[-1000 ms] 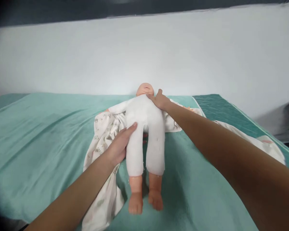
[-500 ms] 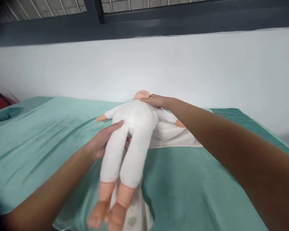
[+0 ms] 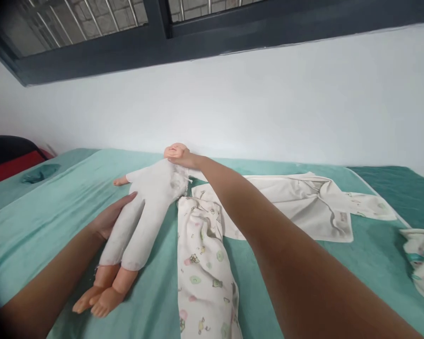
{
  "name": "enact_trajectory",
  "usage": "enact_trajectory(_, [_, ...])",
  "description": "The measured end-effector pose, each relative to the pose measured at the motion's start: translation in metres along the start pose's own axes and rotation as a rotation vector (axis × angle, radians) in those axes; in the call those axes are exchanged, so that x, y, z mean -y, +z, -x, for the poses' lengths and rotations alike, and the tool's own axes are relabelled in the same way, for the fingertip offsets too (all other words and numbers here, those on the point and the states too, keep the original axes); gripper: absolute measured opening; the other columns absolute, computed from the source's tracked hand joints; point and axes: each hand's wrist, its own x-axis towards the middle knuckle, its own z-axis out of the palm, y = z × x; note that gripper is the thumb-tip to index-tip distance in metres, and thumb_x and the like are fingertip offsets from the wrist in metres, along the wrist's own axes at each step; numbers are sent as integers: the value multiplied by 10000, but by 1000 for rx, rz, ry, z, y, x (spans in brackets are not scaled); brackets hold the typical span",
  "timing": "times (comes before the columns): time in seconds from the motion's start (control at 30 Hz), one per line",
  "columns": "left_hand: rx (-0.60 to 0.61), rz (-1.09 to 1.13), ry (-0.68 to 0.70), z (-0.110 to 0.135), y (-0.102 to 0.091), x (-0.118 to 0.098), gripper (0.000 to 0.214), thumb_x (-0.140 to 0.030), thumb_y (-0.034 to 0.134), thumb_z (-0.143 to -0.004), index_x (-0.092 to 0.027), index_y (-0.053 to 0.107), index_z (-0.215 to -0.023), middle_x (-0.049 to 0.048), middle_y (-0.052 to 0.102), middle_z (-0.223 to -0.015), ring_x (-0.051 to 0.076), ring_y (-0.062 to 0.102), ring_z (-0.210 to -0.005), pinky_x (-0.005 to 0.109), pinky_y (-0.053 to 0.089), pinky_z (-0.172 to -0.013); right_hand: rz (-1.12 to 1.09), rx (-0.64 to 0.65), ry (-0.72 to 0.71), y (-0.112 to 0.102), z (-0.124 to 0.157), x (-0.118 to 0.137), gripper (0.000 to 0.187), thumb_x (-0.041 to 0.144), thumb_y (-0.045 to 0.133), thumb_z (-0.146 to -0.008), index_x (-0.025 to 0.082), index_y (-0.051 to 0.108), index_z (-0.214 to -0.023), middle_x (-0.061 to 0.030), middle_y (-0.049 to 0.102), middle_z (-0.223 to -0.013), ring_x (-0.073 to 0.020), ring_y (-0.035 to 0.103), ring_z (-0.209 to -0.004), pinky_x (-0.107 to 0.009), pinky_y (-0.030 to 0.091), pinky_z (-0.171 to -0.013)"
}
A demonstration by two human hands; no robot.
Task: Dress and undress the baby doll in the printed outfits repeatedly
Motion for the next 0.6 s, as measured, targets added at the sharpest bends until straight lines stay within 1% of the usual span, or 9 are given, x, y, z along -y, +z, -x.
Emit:
enact_trajectory(0.1, [-88,-158,41,-1,-2,1,518,-674,478,-870,-229,704,-1010,50,771,-944,282,690,-917,442,537,-840,87,4,165,-26,21,-41,797,913,405,-729,207,643,-1013,-120,739,-1032,-274,667,-960,-426,540,-865])
enact_trajectory(0.13, [-202,-275,88,0,-2,0,543,-666,488,-862,-211,681,-1087,80,758,-1027,310,678,-984,463,526,-870,113,-3,190,-40,34,-57,809,927,303,-752,209,640,-911,-119,746,-932,-251,672,-883,-397,548,-807])
enact_trajectory(0.2, [-540,-595,269,6,6,-3,590,-610,542,-840,-163,614,-1218,148,685,-1218,367,609,-1152,506,476,-965,176,-63,256,-74,71,-86,812,877,140,-821,207,599,-828,-143,734,-891,-243,673,-845,-368,536,-756])
enact_trajectory(0.27, [-829,-886,493,19,27,-5,576,-540,565,-833,-157,580,-1264,167,608,-1335,375,539,-1254,501,424,-1040,295,-117,328,-110,114,-107,737,826,188,-856,209,580,-763,-158,718,-874,-262,665,-845,-366,507,-737])
enact_trajectory(0.3, [-857,-975,577,26,43,-4,537,-519,544,-851,-181,581,-1266,150,605,-1343,354,544,-1252,473,424,-1044,369,-137,364,-126,136,-114,678,805,275,-854,210,570,-722,-161,708,-855,-279,655,-847,-373,490,-732])
enact_trajectory(0.33, [-796,-1006,602,34,62,-1,478,-508,493,-891,-218,586,-1260,114,637,-1299,312,592,-1188,428,449,-1013,438,-139,391,-140,158,-119,618,775,366,-844,209,565,-697,-156,702,-845,-287,645,-849,-372,475,-729])
enact_trajectory(0.43, [-362,-1187,364,46,122,15,565,-588,409,-925,-192,574,-1291,124,727,-1012,302,685,-929,386,495,-817,581,-55,427,-169,211,-119,454,643,576,-786,199,596,-691,-109,697,-825,-268,639,-809,-336,451,-696])
enact_trajectory(0.5, [-356,-1289,244,42,154,29,711,-599,478,-888,-89,471,-1383,190,718,-1003,358,681,-942,399,483,-782,643,9,406,-176,237,-111,312,505,660,-750,195,636,-730,-89,710,-872,-256,643,-829,-313,445,-703])
enact_trajectory(0.6, [-321,-1056,342,28,183,44,750,-439,623,-823,-77,391,-1437,214,656,-1234,341,639,-1104,365,481,-859,710,40,341,-179,267,-92,147,326,662,-744,199,684,-815,-90,726,-981,-261,643,-925,-306,447,-769])
